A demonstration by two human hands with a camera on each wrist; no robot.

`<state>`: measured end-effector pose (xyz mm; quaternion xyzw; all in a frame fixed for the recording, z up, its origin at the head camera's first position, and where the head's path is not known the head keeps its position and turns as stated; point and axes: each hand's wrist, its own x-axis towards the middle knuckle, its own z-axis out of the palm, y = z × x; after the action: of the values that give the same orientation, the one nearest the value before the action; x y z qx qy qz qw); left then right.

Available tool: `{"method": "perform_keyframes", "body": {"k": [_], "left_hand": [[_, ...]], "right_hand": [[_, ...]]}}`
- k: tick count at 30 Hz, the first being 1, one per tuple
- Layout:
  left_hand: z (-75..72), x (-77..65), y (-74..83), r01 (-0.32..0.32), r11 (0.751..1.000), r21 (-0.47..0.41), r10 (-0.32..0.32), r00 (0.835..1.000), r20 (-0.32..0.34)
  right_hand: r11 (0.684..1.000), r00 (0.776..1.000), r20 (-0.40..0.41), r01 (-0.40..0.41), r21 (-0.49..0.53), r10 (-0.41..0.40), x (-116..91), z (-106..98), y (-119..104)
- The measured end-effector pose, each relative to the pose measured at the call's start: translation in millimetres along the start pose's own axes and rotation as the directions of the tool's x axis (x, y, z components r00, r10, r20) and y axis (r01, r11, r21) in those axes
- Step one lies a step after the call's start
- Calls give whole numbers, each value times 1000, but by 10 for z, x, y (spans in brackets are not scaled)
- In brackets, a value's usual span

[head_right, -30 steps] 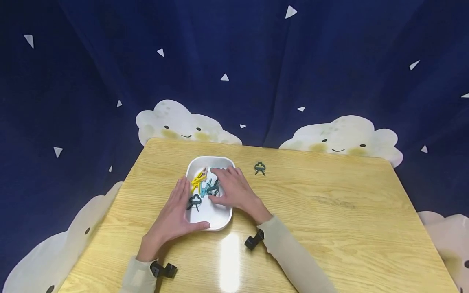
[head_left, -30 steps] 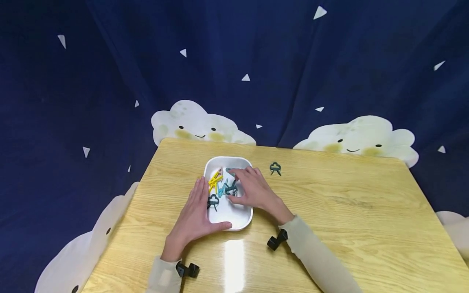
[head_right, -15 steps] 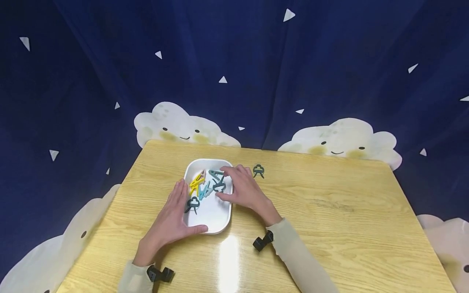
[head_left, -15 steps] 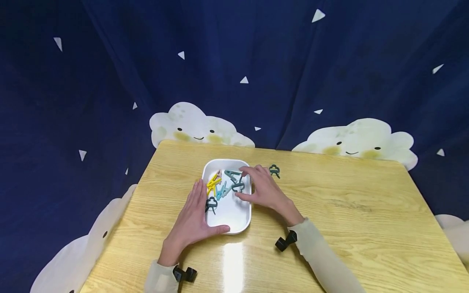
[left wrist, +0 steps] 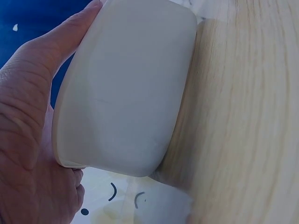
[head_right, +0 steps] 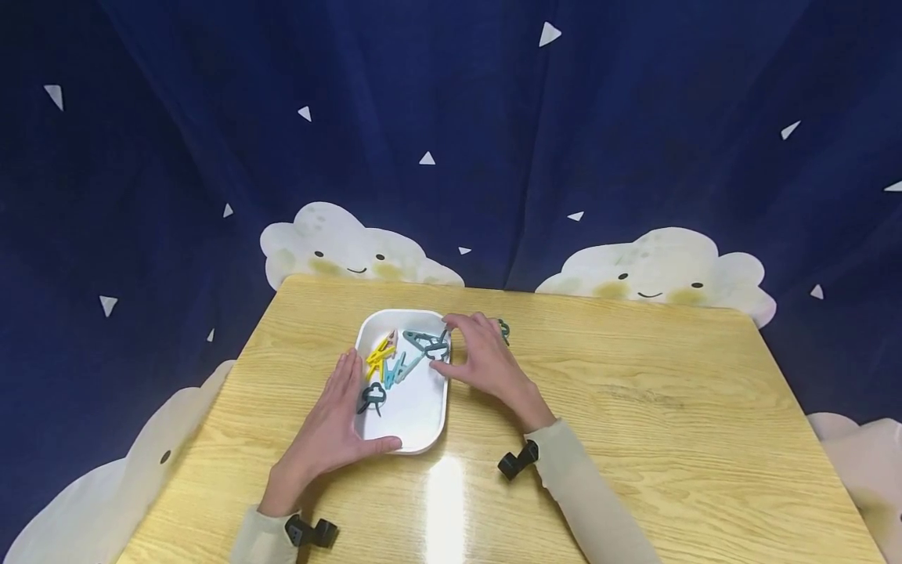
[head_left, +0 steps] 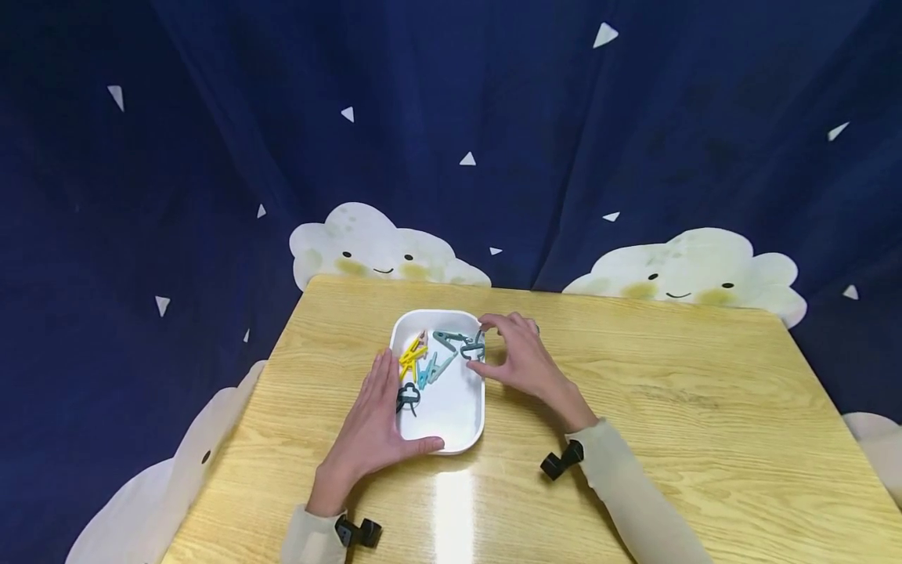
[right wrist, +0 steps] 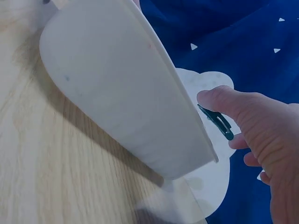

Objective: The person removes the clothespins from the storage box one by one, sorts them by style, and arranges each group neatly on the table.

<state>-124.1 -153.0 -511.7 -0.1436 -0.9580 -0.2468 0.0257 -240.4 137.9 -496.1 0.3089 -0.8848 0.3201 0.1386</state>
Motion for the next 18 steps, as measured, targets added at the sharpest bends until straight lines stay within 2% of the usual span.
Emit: {"method": "perform_keyframes", "body": {"k": [6, 18], "left_hand": [[13, 2, -5, -6, 1000, -3, 6, 1000, -1], [9, 7, -8, 4, 1000, 1, -4, 1000, 4]], "right_hand": [[999, 999, -14, -29, 14, 29, -37, -83, 73], [998, 996, -72, -60, 4, 60, -97, -239, 393]]}}
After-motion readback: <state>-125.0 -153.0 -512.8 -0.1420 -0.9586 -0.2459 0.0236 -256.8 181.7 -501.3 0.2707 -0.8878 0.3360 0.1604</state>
